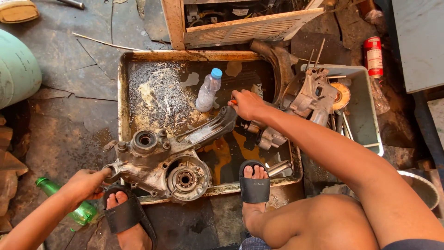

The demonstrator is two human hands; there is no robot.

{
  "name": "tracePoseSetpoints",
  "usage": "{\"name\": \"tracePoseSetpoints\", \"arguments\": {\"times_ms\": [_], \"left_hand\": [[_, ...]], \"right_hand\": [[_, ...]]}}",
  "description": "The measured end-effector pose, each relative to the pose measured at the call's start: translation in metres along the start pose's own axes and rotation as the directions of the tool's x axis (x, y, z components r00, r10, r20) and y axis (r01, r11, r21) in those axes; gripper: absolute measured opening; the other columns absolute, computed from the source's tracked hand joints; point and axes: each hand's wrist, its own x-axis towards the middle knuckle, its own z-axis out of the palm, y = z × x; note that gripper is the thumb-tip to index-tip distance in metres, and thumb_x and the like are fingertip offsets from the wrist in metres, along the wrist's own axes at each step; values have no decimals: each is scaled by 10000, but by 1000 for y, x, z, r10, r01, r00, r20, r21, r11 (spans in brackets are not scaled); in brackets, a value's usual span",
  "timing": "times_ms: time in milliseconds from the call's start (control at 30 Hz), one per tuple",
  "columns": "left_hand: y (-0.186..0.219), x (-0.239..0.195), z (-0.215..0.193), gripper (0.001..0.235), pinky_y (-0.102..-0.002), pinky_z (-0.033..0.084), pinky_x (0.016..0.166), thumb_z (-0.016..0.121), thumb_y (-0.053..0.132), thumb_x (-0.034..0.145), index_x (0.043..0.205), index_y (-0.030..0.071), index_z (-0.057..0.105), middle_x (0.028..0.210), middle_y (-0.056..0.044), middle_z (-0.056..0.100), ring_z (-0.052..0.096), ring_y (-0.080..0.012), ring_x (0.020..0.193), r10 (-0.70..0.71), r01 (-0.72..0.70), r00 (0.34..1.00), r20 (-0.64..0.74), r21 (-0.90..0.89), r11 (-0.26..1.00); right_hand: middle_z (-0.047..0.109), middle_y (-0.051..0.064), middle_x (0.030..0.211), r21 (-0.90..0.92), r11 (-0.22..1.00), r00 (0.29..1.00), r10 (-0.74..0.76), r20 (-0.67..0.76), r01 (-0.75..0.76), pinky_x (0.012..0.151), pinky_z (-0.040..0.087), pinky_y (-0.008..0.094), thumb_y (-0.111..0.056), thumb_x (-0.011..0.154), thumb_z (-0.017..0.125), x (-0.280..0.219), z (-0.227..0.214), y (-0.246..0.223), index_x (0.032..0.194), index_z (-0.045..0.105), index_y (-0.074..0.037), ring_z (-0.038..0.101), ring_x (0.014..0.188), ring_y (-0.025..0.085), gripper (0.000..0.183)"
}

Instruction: Cleaning motorcycle engine components with a brush and cleaning fluid

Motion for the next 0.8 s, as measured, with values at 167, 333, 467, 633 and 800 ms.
{"name": "tracePoseSetpoints", "arguments": {"times_ms": [167, 333, 467, 633, 800], "left_hand": [[26, -47, -1, 490, -368, 384, 543, 643, 358, 935, 908, -108, 794, 697, -204, 592, 437, -248, 551, 1, 5, 999, -34, 172, 985], [45, -86, -12, 494, -376, 382, 559, 675, 342, 902, 986, -101, 876, 839, -244, 795, 430, -254, 563, -35, 54, 996, -83, 240, 969], [54, -102, -25, 553, -447, 495, 798, 673, 425, 921, 1157, -41, 856, 1037, -231, 802, 619, -338, 844, -83, 133, 983, -162, 327, 936], [38, -99, -46, 564, -445, 485, 762, 679, 461, 896, 946, -29, 955, 726, -259, 724, 626, -356, 697, 23, 56, 977, -211, 360, 931], [45, -113, -49, 529, -383, 392, 684, 708, 517, 831, 654, 30, 814, 645, -178, 671, 547, -309, 676, 109, 15, 957, -268, 421, 907]], "right_hand": [[702, 171, 1080, 34, 999, 999, -11, 51, 10, 677, 450, 505, -297, 1043, 580, 2, -8, 7, 1091, 577, -65, 622, 869, 371, 238], [668, 208, 1124, -1, 1000, 996, -2, 84, 2, 755, 456, 520, -330, 1033, 572, -3, -7, -6, 1179, 590, -90, 619, 991, 424, 282], [674, 188, 1107, 27, 999, 988, -34, 153, 31, 755, 459, 494, -291, 1042, 551, -15, -4, -15, 1140, 588, -108, 629, 932, 373, 211], [640, 215, 1038, 8, 997, 991, -75, 113, 74, 705, 461, 530, -305, 1030, 551, -16, 19, -15, 1182, 535, -141, 616, 875, 400, 224], [599, 249, 1002, 99, 995, 996, -19, 88, 11, 659, 383, 522, -346, 1054, 531, -8, 19, -20, 1209, 472, -130, 564, 825, 452, 272]]}}
